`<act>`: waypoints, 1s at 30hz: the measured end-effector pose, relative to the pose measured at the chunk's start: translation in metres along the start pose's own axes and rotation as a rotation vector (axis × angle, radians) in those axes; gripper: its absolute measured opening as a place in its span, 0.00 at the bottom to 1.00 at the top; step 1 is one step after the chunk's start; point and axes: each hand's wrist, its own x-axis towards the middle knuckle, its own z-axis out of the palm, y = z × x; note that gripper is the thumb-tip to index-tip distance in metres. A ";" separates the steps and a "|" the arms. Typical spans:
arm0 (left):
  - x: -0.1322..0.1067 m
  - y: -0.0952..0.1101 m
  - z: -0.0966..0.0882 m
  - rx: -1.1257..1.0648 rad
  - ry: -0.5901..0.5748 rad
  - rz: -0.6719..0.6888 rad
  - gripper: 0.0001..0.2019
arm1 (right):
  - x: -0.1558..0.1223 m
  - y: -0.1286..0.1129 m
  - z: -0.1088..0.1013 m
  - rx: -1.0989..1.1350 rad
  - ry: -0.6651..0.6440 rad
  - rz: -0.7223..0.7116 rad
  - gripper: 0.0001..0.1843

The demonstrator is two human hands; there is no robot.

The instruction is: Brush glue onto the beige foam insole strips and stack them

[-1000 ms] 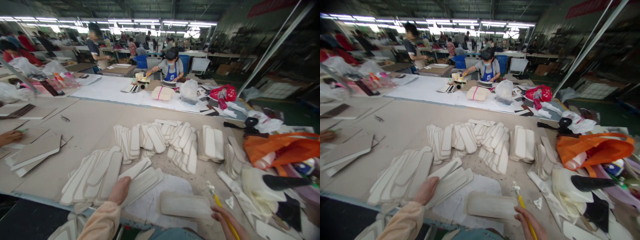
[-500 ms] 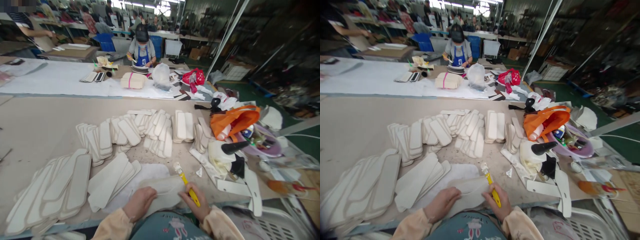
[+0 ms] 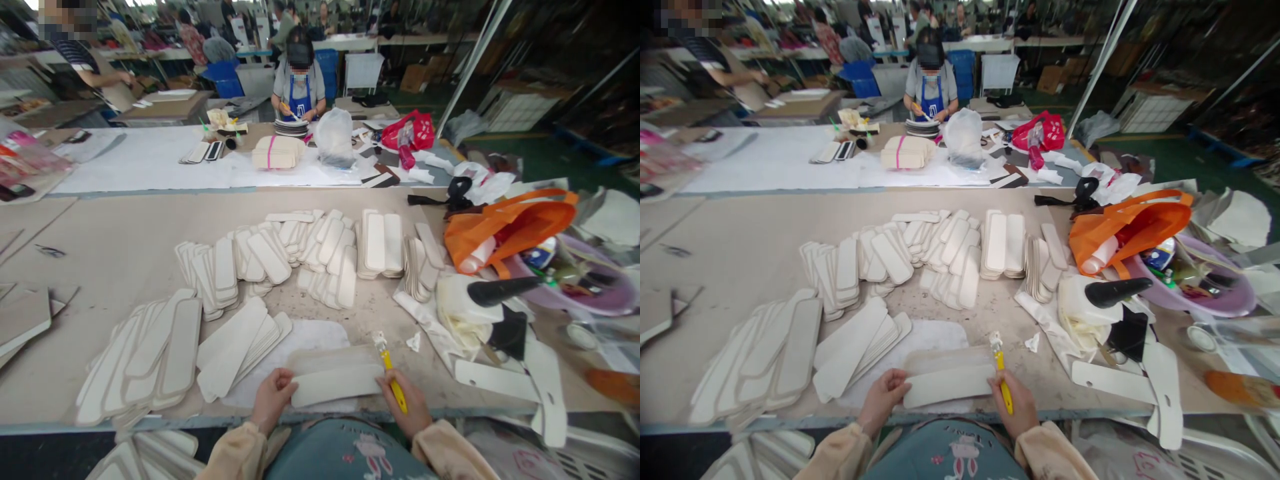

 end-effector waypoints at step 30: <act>0.011 0.005 -0.004 0.386 0.164 0.034 0.17 | 0.021 0.034 0.029 -0.236 -0.097 -0.053 0.13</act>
